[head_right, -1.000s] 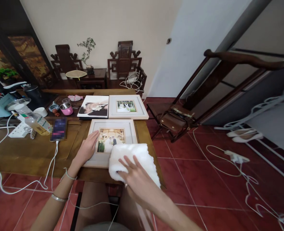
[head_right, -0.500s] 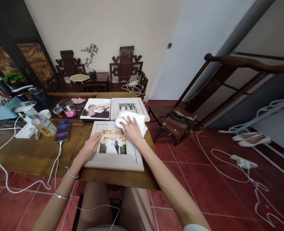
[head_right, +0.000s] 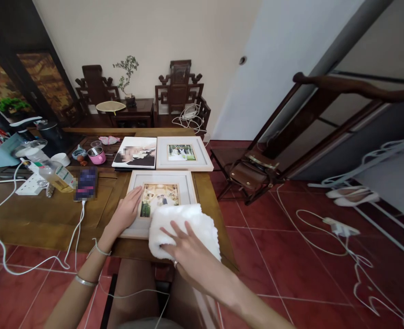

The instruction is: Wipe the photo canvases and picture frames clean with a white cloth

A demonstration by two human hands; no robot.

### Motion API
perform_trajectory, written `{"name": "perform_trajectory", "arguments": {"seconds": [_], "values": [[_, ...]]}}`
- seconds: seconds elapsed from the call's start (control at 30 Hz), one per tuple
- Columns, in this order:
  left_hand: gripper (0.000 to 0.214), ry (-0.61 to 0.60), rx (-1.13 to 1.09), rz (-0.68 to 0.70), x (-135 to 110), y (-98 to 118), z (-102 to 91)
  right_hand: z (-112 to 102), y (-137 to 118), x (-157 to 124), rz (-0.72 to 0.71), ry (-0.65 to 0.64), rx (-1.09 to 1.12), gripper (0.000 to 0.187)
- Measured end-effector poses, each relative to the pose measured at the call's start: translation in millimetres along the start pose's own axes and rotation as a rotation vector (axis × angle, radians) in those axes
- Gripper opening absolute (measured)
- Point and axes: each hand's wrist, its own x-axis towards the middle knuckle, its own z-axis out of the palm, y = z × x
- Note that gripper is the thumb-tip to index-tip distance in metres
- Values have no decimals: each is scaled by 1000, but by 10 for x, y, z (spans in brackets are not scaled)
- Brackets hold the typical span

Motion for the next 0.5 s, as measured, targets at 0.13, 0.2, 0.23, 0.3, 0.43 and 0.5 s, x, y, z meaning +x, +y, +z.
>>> {"name": "perform_trajectory", "arguments": {"seconds": [0.13,0.2,0.23,0.3,0.43,0.5], "values": [[44,-44,-3,-37,5,17,-28,-92,272,115,57,133,-91,65],[44,-63,-5,-55,7,20,-37,-192,526,285,130,268,-202,64],[44,-69,-6,-57,8,19,-39,-244,652,388,164,332,-261,61],[45,-75,-4,-54,10,15,-39,-316,863,615,212,407,-360,56],[45,-77,0,-65,12,20,-41,-238,1042,999,225,295,-414,55],[45,-72,-3,-64,9,31,-46,-134,995,1057,220,218,-387,56]]}}
